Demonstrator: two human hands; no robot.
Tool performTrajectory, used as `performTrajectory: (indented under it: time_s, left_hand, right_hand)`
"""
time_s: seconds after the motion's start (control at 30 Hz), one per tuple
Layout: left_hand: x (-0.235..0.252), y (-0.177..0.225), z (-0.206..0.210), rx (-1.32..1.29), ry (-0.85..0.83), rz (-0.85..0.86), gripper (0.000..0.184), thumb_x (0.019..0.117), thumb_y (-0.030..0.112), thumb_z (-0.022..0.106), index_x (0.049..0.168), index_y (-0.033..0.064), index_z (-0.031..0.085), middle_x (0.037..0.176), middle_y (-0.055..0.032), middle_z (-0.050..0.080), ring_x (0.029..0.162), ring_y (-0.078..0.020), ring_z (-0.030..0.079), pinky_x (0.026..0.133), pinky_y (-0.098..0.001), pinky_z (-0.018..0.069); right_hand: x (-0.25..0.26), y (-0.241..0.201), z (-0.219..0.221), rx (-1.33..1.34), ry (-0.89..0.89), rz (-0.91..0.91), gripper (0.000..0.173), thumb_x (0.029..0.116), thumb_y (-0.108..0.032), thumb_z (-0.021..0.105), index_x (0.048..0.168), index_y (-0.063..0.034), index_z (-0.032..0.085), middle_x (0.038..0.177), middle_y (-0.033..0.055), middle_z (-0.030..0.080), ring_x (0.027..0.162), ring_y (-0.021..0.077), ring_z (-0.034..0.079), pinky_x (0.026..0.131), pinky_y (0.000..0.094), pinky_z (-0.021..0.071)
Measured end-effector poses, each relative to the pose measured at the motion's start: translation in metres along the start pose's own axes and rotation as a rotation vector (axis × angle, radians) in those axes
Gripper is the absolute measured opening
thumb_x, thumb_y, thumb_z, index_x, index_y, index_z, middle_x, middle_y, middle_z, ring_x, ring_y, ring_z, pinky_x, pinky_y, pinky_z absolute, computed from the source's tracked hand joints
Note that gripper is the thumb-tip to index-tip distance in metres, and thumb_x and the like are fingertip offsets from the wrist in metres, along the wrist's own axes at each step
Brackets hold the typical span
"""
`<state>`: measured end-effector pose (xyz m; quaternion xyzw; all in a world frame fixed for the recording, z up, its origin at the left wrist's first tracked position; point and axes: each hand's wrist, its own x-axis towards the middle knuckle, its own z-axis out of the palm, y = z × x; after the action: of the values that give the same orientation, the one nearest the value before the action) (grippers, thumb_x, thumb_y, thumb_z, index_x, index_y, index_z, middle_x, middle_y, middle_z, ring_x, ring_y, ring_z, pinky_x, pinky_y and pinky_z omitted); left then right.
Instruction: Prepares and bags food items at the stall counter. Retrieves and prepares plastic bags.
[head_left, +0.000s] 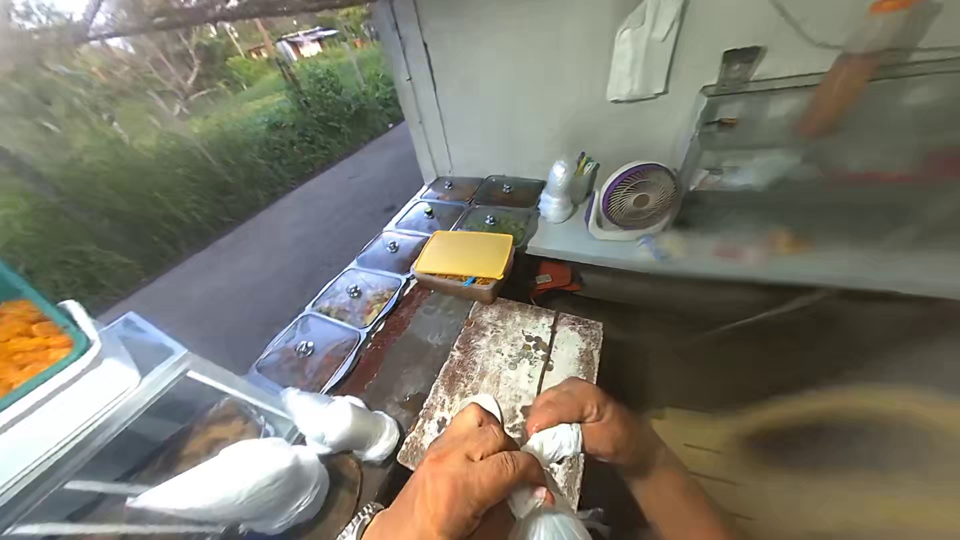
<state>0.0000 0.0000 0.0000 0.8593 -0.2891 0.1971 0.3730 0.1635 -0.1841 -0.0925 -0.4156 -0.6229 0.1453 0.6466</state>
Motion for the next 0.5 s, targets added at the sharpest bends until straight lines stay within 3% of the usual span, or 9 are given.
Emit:
performTrajectory:
  time_s: [0.17,0.27,0.37,0.43,0.5]
  left_hand:
    - [-0.087,-0.057,0.051,0.134,0.12,-0.361,0.02,0.1026,0.023,0.059,0.1,0.0108,0.075,0.088,-0.0012,0.071,0.093,-0.0149,0.064,0.088,-0.0322,0.0515]
    - [-0.116,-0.099,0.087,0.12,0.225,-0.616,0.019,0.0995,0.016,0.058,0.098,0.0088,0.076,0.092,-0.002,0.075,0.092,-0.0145,0.069,0.09,-0.0362,0.0551]
    - [-0.129,-0.127,0.115,-0.022,0.237,-0.895,0.021,0.0988,0.011,0.057,0.103,0.0057,0.077,0.098,-0.007,0.076,0.097,-0.0149,0.072,0.093,-0.0368,0.0573]
    - [-0.135,-0.139,0.131,-0.14,0.253,-1.058,0.021,0.1003,0.012,0.057,0.104,0.0048,0.076,0.099,-0.0072,0.076,0.095,-0.0133,0.072,0.092,-0.0362,0.0576]
    - [-0.139,-0.148,0.148,-0.215,0.285,-1.165,0.02,0.1,0.012,0.058,0.104,0.0042,0.075,0.095,-0.0069,0.075,0.089,-0.0131,0.071,0.087,-0.0364,0.058]
  right_hand:
    - [-0.039,0.015,0.05,-0.389,0.085,0.379,0.021,0.0996,-0.011,0.058,0.106,-0.0073,0.078,0.092,0.0042,0.076,0.083,0.0083,0.071,0.079,0.0289,0.0603]
    - [-0.044,0.054,0.078,-0.392,0.204,0.75,0.025,0.0991,-0.012,0.055,0.107,-0.0043,0.078,0.084,0.0055,0.074,0.071,0.0107,0.07,0.069,0.0314,0.0615]
    - [-0.044,0.088,0.096,-0.33,0.296,1.071,0.027,0.0999,-0.012,0.053,0.112,-0.0063,0.076,0.082,0.003,0.073,0.067,0.011,0.068,0.067,0.0318,0.0597]
    - [-0.053,0.106,0.107,-0.304,0.357,1.171,0.026,0.1025,-0.013,0.053,0.113,-0.0067,0.075,0.084,0.0024,0.073,0.065,0.0108,0.067,0.063,0.0312,0.0584]
    - [-0.067,0.12,0.118,-0.327,0.417,1.206,0.027,0.103,-0.014,0.053,0.117,-0.0074,0.074,0.089,0.0039,0.074,0.069,0.0133,0.069,0.067,0.0346,0.0599]
